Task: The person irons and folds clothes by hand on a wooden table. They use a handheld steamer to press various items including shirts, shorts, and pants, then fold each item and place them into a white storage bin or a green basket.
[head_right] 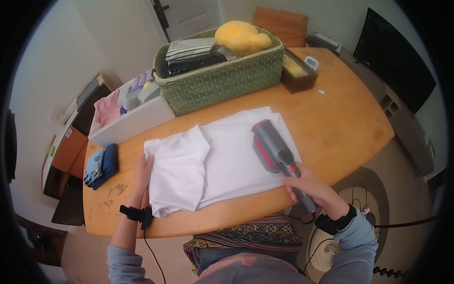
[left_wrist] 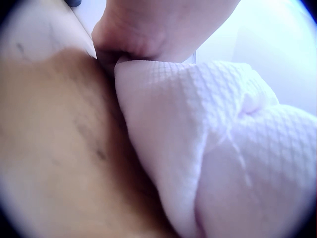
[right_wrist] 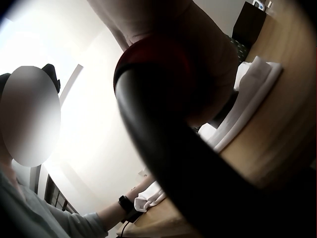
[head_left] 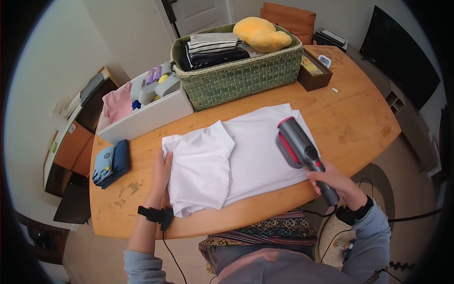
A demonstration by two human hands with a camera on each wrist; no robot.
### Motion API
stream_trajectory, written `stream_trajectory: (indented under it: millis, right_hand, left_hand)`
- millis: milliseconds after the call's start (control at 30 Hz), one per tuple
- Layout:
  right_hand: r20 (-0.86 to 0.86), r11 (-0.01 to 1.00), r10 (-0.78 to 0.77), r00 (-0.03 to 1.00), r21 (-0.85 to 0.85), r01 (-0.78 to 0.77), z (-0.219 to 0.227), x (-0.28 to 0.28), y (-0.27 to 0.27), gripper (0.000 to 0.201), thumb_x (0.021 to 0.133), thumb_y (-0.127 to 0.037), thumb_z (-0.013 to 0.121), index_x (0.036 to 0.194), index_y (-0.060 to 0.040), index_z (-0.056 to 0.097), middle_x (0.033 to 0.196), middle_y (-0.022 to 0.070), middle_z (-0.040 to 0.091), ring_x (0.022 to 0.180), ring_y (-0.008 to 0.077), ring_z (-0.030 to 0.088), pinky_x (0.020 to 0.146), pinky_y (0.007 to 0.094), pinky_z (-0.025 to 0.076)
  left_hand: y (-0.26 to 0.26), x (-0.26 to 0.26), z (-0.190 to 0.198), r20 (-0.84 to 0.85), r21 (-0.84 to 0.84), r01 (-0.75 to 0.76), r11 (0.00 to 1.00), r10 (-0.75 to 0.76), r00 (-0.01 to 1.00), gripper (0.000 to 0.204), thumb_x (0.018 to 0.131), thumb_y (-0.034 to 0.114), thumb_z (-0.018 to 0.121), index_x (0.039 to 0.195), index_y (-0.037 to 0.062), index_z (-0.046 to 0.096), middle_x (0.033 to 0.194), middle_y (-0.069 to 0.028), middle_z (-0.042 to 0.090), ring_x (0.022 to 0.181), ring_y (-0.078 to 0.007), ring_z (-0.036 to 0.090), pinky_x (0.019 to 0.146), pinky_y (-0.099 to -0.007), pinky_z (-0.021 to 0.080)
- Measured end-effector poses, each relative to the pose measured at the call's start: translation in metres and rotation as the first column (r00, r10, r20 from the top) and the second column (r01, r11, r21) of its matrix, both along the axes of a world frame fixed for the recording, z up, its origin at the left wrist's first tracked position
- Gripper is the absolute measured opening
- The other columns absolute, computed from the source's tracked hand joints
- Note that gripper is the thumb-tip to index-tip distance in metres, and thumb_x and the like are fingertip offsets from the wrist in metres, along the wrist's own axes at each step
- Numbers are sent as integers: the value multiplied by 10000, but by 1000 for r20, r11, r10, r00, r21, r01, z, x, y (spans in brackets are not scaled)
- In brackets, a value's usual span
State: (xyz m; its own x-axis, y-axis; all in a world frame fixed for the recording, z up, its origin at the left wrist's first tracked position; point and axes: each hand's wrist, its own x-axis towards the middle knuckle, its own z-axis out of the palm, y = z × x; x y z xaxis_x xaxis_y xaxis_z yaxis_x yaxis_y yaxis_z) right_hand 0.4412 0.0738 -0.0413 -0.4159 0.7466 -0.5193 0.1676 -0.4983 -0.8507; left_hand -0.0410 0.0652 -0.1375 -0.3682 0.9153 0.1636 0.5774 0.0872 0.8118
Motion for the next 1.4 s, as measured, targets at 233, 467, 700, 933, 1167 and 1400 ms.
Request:
stream_trajectory:
  millis: [233,467,700,933,1167,1400]
  right_hand:
    - [76,973,-213,974,102,205,5,37,16,279,839,-185,628,1026,-39,481,640,21,514,478,108,512,447,238,427]
    - [30,922,-346,938,193,334,6,38,33,255,841,-181,632,1000,-47,484,658,18,528,474,91,516,421,228,417]
    - [-56,974,-132,990,179,140,30,-18,40,271,855,-169,618,1048,-37,481,677,14,518,483,86,513,436,217,422]
    - [-128,979,195,972,91,-185,11,-89,43,282,858,-166,617,1042,-17,464,693,24,513,502,86,523,447,221,440]
    - [-106,973,220,970,97,-210,-6,-92,51,252,862,-159,611,1009,-24,456,676,28,505,500,91,520,443,232,442]
    - [-45,992,-3,999,122,9,-7,-42,73,297,840,-168,630,1018,-18,446,658,35,523,449,99,514,403,239,440]
  left_hand:
    - [1,1,0,-24,47,19,999,-18,1000,320,921,171,533,1175,-21,507,1051,-214,630,963,-298,612,826,-337,460]
    - [2,-2,1,22,17,46,999,-47,999,320,921,163,531,1182,-21,507,1054,-207,633,970,-283,614,821,-332,463]
    - [4,-8,5,36,-12,119,993,-119,992,350,923,153,526,1222,-24,492,1081,-195,629,999,-252,601,862,-316,449]
    - [-4,6,30,199,-66,137,988,-122,972,359,932,150,519,1236,-37,477,1169,-141,584,1048,-184,545,904,-295,426]
    - [-2,1,25,285,-89,160,983,-129,950,365,935,142,516,1254,-26,460,1166,-129,582,1044,-169,545,895,-279,430]
    - [-3,1,24,295,-81,158,984,-128,947,366,938,159,522,1251,-25,467,1164,-130,583,1039,-164,545,889,-277,435]
